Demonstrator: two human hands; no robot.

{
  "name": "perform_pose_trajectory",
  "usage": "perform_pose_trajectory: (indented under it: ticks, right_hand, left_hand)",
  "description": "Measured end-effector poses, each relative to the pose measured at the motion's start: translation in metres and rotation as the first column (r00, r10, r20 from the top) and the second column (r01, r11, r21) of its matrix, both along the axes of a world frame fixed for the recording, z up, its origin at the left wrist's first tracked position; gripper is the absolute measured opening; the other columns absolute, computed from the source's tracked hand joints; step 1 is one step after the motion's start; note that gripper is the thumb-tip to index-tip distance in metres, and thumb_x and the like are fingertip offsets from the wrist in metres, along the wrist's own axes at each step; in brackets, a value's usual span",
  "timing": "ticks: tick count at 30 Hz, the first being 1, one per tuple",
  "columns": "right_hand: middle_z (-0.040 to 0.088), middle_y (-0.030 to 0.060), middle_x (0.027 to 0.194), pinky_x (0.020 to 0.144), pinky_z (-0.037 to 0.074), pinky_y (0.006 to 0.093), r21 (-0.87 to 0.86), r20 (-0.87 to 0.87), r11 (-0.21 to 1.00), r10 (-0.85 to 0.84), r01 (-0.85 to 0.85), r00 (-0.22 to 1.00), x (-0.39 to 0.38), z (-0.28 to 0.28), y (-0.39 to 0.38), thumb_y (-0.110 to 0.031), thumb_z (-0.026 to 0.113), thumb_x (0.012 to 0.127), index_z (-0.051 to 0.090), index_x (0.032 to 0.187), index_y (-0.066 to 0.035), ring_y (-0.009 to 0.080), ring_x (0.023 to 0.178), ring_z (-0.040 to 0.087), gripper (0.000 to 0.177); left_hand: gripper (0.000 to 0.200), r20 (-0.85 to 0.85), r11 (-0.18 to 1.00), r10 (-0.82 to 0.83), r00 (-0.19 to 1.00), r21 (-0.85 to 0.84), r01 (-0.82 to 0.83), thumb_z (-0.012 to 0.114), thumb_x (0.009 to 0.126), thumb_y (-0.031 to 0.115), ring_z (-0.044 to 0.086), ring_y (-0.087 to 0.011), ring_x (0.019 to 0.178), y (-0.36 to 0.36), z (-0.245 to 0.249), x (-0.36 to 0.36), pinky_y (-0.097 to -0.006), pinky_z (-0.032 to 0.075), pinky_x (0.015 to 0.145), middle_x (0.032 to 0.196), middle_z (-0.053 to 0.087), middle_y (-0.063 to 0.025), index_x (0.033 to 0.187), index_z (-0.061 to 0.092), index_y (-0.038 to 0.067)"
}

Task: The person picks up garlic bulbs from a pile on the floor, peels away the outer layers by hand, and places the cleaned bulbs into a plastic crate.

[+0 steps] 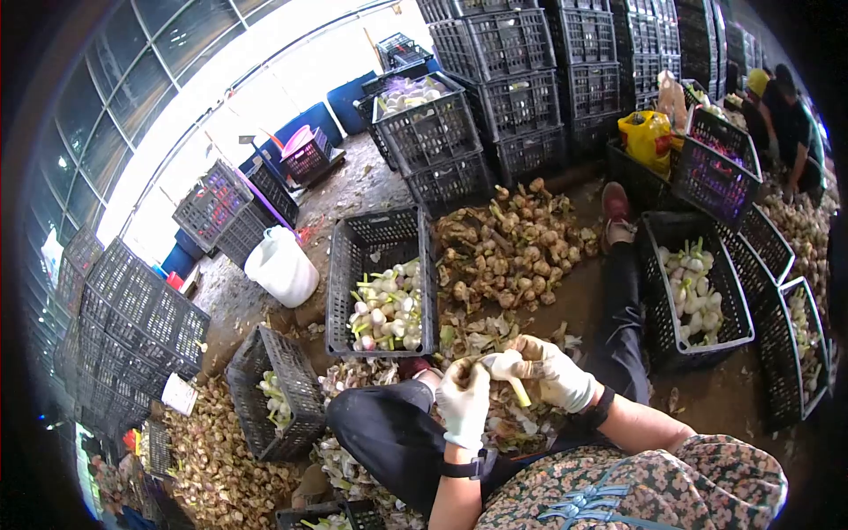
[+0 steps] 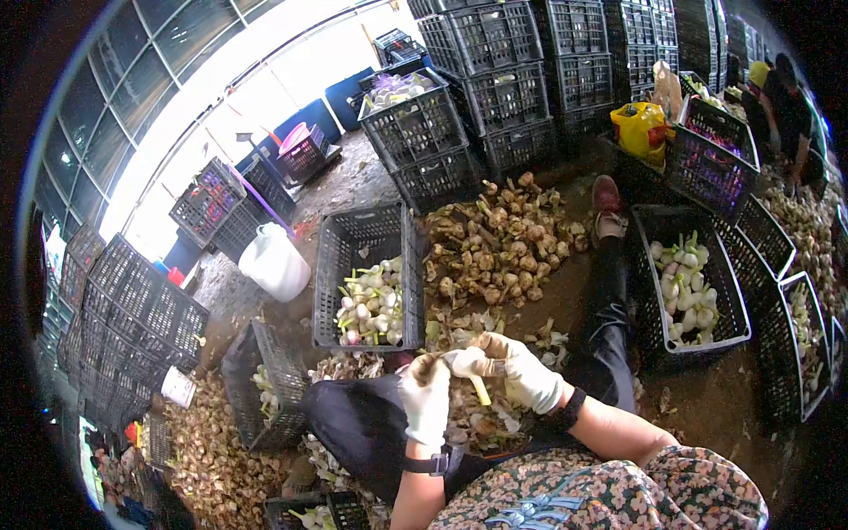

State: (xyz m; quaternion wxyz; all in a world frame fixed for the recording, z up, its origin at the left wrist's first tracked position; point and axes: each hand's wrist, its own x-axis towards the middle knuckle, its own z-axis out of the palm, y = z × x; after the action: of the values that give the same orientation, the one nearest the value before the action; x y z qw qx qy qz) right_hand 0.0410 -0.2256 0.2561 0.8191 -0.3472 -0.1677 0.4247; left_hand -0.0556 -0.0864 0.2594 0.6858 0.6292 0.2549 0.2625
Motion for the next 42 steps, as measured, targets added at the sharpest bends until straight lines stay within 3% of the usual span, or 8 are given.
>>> perform_pose_trajectory:
  ticks: [5,8,12,20,26,33,41,42]
  right_hand:
    - [0.065,0.0080,0.119,0.094,0.049,0.0298,0.159,-0.199,0.980,0.154,-0.123,0.968,0.008,-0.004,-0.005,-0.016,0.068,0.095,0.045,0.142,-0.001,0.0157,0.107,0.062,0.055]
    - [0.063,0.0049,0.120,0.087,0.048,0.0252,-0.265,0.367,0.964,0.111,-0.010,0.924,0.008,0.003,-0.003,-0.020,0.068,0.095,0.044,0.143,0.002,0.0083,0.102,0.058,0.058]
    - [0.065,0.0059,0.112,0.068,0.050,0.0228,0.072,-0.118,0.984,0.170,-0.162,0.978,0.015,-0.026,-0.004,-0.014,0.065,0.095,0.052,0.134,0.000,0.0091,0.082,0.061,0.043]
    - [0.063,0.0085,0.103,0.054,0.040,0.0207,0.109,-0.249,0.983,0.173,-0.150,0.953,0.029,-0.051,-0.011,-0.025,0.061,0.099,0.057,0.127,-0.004,0.0072,0.062,0.051,0.036]
    - [0.049,0.0133,0.147,0.111,0.035,0.0307,-0.172,0.551,0.972,0.232,-0.163,0.802,0.058,-0.073,-0.022,-0.030,0.062,0.098,0.036,0.149,0.004,0.0154,0.132,0.045,0.066]
    - [0.070,0.0190,0.113,0.087,0.053,0.0368,-0.792,0.460,0.535,0.210,0.293,0.863,0.157,-0.148,0.035,-0.011,0.058,0.088,0.059,0.128,0.003,0.0318,0.103,0.067,0.043]
    - [0.039,0.0211,0.153,0.100,0.050,0.0412,-0.850,0.468,0.121,0.622,0.513,0.628,0.258,-0.252,0.193,-0.009,0.061,0.088,0.040,0.147,-0.005,0.0344,0.127,0.055,0.063]
    - [0.039,0.0204,0.153,0.099,0.051,0.0409,-0.818,0.420,0.036,0.720,0.574,0.553,0.259,-0.244,0.199,-0.010,0.063,0.088,0.043,0.146,-0.006,0.0329,0.126,0.056,0.062]
  left_hand:
    - [0.020,0.136,0.929,0.024,0.990,-0.369,0.028,0.053,0.100,0.017,0.063,-0.0177,0.056,0.003,0.006,-0.001,-0.0277,0.051,0.049,0.082,0.069,-0.0110,0.106,0.062,0.000]
    - [0.022,0.098,0.878,-0.067,0.993,-0.467,0.106,0.051,0.101,0.019,0.064,-0.0172,0.063,-0.002,0.000,0.005,-0.0278,0.052,0.054,0.084,0.068,-0.0107,0.107,0.061,0.001]
    - [0.020,0.338,0.750,0.120,0.934,-0.647,0.138,0.043,0.104,0.014,0.064,-0.0153,0.077,0.020,-0.029,0.014,-0.0290,0.055,0.063,0.087,0.066,-0.0051,0.107,0.062,0.007]
    - [0.062,-0.105,0.992,-0.121,0.987,0.029,0.124,0.061,0.094,0.000,0.054,-0.0154,0.106,0.019,-0.053,0.024,-0.0293,0.047,0.093,0.130,0.054,-0.0073,0.151,0.037,0.007]
    - [0.032,-0.213,0.972,-0.221,0.952,-0.132,0.196,0.069,0.092,0.011,0.061,-0.0094,0.088,0.009,-0.055,0.050,-0.0236,0.050,0.081,0.103,0.066,-0.0026,0.123,0.064,0.001]
    - [0.043,0.324,0.669,0.259,0.910,-0.740,0.074,0.050,0.101,0.048,0.069,-0.0276,0.101,0.099,-0.043,0.089,-0.0382,0.058,0.083,0.112,0.068,-0.0117,0.127,0.047,0.014]
    - [0.061,-0.190,0.995,0.035,0.981,-0.089,-0.053,0.059,0.099,0.027,0.057,-0.0213,0.111,0.041,-0.085,0.097,-0.0334,0.051,0.087,0.145,0.042,-0.0111,0.147,0.034,-0.001]
    - [0.057,-0.161,0.866,0.132,0.978,-0.461,-0.193,0.059,0.100,0.022,0.054,-0.0196,0.114,0.043,-0.080,0.102,-0.0323,0.047,0.094,0.140,0.045,-0.0110,0.147,0.035,0.000]
